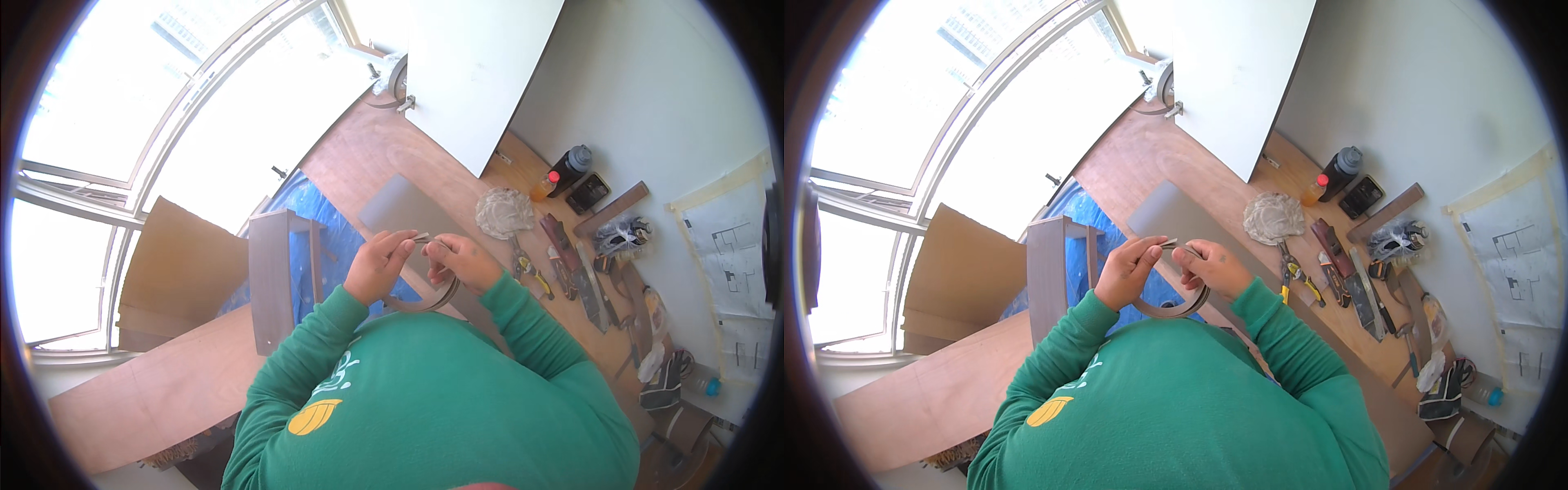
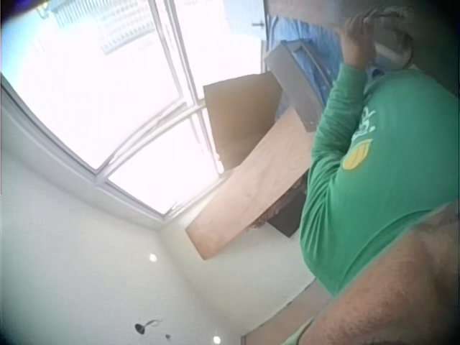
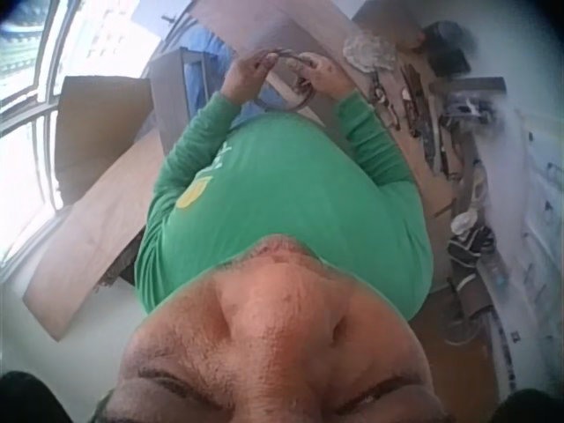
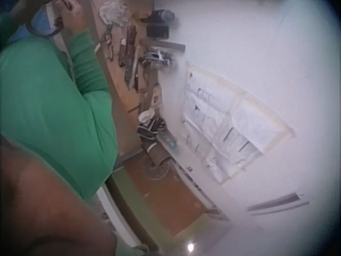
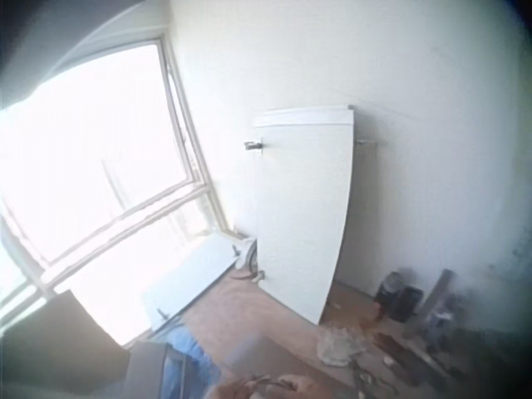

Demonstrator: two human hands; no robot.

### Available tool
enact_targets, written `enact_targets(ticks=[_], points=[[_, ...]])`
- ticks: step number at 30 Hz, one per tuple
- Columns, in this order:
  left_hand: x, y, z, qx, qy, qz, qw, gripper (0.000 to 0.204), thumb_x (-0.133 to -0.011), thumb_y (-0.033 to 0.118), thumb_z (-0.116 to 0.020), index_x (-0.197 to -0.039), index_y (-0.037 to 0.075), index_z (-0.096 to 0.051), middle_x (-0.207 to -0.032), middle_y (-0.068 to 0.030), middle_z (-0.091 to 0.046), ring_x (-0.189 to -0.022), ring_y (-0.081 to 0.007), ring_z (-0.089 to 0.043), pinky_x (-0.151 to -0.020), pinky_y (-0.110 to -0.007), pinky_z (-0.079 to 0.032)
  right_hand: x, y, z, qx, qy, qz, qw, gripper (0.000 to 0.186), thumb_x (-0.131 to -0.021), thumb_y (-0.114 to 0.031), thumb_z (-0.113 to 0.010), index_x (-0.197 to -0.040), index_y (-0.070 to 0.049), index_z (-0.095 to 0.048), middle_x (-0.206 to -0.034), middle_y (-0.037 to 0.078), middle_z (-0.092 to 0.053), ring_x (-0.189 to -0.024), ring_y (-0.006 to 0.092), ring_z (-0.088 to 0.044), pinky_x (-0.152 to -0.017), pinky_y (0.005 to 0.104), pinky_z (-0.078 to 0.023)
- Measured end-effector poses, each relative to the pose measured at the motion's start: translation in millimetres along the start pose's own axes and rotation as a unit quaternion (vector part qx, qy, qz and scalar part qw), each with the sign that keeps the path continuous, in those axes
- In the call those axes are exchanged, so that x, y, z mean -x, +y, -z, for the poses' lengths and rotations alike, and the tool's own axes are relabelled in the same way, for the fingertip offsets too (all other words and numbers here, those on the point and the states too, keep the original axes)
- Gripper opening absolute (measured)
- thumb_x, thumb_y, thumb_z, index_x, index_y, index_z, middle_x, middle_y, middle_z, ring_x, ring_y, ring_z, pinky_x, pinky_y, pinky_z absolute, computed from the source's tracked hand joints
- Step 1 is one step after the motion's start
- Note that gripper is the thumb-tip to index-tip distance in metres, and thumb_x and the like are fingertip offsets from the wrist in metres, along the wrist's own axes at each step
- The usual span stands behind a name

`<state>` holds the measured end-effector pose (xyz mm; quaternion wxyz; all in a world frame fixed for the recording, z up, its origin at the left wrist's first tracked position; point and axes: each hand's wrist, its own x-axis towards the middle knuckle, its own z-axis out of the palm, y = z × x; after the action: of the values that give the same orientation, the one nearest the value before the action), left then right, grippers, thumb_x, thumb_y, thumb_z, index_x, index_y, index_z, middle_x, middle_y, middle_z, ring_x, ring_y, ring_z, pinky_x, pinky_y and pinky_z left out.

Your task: The person uses shears to cut a curved strip from a sheet of brown material, then bends the strip into a loop. They place the loop on the floor and proceed to sand the edge of a wooden board with a sanding block.

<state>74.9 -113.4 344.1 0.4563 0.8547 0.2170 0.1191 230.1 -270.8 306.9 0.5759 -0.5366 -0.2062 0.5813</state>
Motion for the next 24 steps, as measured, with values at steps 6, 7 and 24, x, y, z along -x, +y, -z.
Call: enact_targets(ticks=[6,7,24], points=[[-9,19,-1,-0.144,-0.065,-0.182,0.971,0.032,-0.097,0.027,-0.069,-0.124,0.009,-0.070,-0.090,-0.0103,-0.062,-0.076,-0.0318,-0.064,-0.067,-0.041,-0.053,5,-2,22,-0.141,-0.062,0.006,0.988,0.041,-0.111,-0.036,-0.052,-0.120,0.001,-0.065,-0.102,0.006,-0.067,-0.091,0.0128,-0.065,-0.087,0.0313,-0.054],[-11,24,-1,-0.174,-0.082,-0.213,0.958,0.033,-0.096,0.027,-0.070,-0.125,0.010,-0.070,-0.092,-0.0100,-0.063,-0.076,-0.0323,-0.064,-0.066,-0.042,-0.053,7,-6,24,-0.107,-0.072,0.014,0.992,0.040,-0.110,-0.037,-0.054,-0.116,0.000,-0.066,-0.098,0.004,-0.066,-0.088,0.0115,-0.062,-0.084,0.0293,-0.052],[-138,-73,42,-0.130,-0.362,-0.229,0.894,0.011,-0.097,0.015,-0.062,-0.101,0.004,-0.063,-0.088,-0.0149,-0.067,-0.087,-0.0377,-0.064,-0.081,-0.048,-0.047,-64,-46,8,0.557,0.111,0.227,0.791,0.020,-0.094,-0.020,-0.072,-0.108,-0.006,-0.071,-0.109,0.011,-0.071,-0.126,0.0342,-0.060,-0.116,0.0516,-0.036]])
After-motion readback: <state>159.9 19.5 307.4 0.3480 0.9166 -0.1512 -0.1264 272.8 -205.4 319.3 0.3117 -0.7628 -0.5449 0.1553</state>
